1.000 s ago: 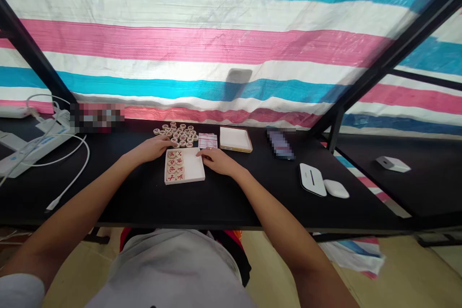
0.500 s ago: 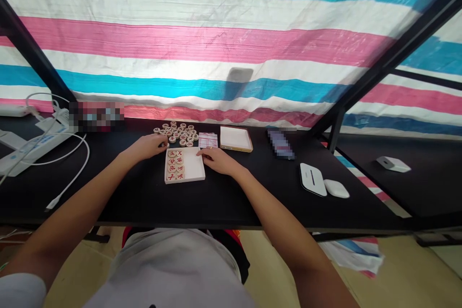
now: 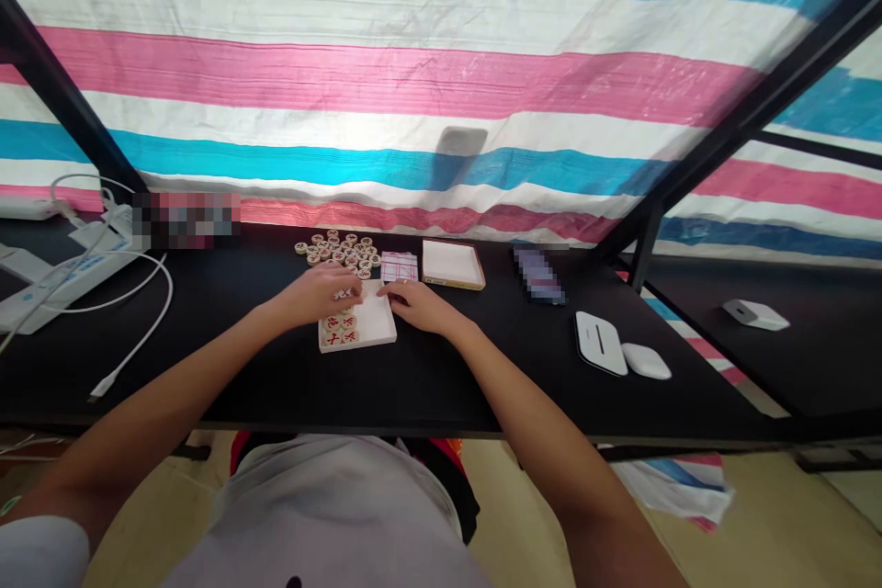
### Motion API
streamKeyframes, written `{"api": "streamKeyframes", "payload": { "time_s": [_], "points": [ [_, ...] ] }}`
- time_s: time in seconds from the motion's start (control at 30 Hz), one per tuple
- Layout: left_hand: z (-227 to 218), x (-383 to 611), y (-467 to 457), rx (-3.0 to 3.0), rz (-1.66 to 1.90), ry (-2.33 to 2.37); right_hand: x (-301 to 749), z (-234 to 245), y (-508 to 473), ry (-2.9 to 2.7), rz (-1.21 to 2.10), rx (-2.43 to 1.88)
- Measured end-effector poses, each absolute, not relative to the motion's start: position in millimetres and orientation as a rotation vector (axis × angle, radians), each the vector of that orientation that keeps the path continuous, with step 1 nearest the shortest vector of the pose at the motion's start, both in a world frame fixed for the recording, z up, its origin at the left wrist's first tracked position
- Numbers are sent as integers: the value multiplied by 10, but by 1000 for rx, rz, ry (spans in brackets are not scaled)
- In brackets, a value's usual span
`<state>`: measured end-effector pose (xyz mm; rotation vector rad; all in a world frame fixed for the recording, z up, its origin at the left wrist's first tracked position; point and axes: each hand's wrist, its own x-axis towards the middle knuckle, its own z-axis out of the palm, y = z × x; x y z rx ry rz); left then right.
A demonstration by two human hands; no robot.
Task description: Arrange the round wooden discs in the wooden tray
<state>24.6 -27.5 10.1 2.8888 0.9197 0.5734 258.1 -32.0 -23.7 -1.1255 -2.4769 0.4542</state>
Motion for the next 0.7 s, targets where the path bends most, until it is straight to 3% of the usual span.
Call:
{"api": "streamKeyframes", "payload": {
  "time_s": [0.2, 0.7],
  "points": [
    [-130, 376, -247, 2942, 365, 929, 2569, -237, -321, -2481, 454, -1124],
    [-15, 258, -292, 3007, 332, 774, 2569, -232, -323, -2477, 464, -1143]
  ]
}}
